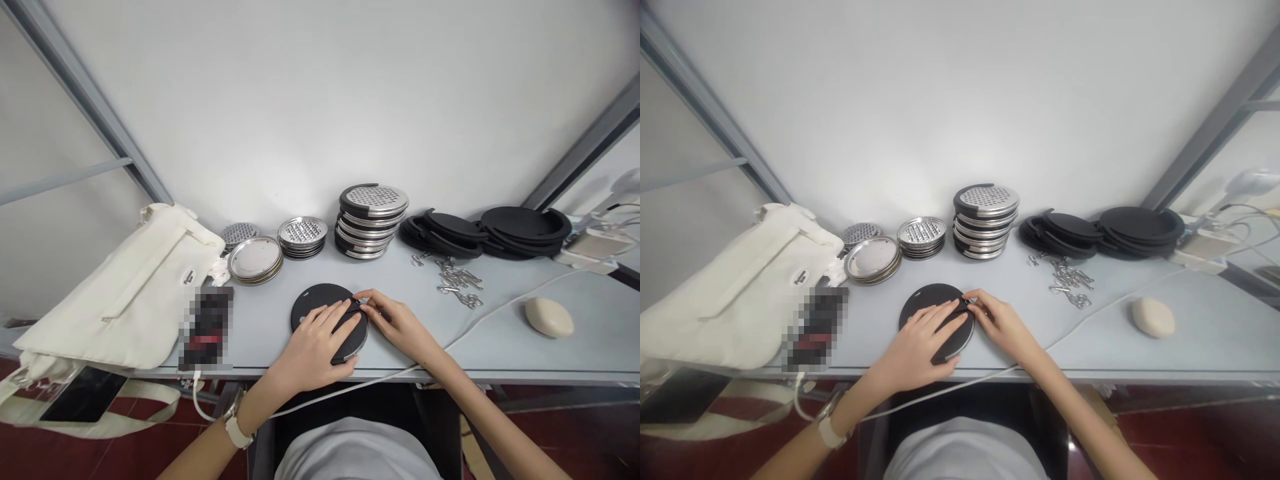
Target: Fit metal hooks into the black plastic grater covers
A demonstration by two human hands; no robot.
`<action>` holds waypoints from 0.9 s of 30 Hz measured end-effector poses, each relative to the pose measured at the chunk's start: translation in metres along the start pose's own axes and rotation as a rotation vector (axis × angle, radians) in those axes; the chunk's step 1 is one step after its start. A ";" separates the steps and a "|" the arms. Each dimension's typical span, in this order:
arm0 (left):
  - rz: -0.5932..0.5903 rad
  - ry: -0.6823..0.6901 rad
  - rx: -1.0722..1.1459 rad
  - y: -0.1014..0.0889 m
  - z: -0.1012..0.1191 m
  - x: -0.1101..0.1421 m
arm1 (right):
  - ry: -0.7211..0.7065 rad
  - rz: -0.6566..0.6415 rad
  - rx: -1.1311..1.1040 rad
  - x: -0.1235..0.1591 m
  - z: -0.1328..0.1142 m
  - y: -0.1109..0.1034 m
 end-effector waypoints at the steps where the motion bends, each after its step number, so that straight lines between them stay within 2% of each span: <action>1: -0.004 -0.001 -0.002 0.000 0.000 0.000 | -0.011 0.003 -0.003 -0.001 0.000 0.000; 6: -0.017 -0.017 -0.008 0.001 -0.001 -0.001 | -0.063 -0.017 -0.014 -0.004 0.002 0.003; 15: -0.006 -0.012 -0.013 -0.001 0.000 0.000 | 0.009 0.001 -0.013 0.000 0.007 0.005; 27: -0.002 -0.007 -0.010 0.000 0.000 -0.001 | 0.019 0.003 0.031 -0.008 0.001 0.008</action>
Point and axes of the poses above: each hand's wrist, its own x-axis away from the middle knuckle, its own y-axis out of the palm, z = x × y, the point moved 9 cm from there along -x, towards the middle knuckle, and after that the axes turned 13 degrees about -z, right-handed, at the moved point
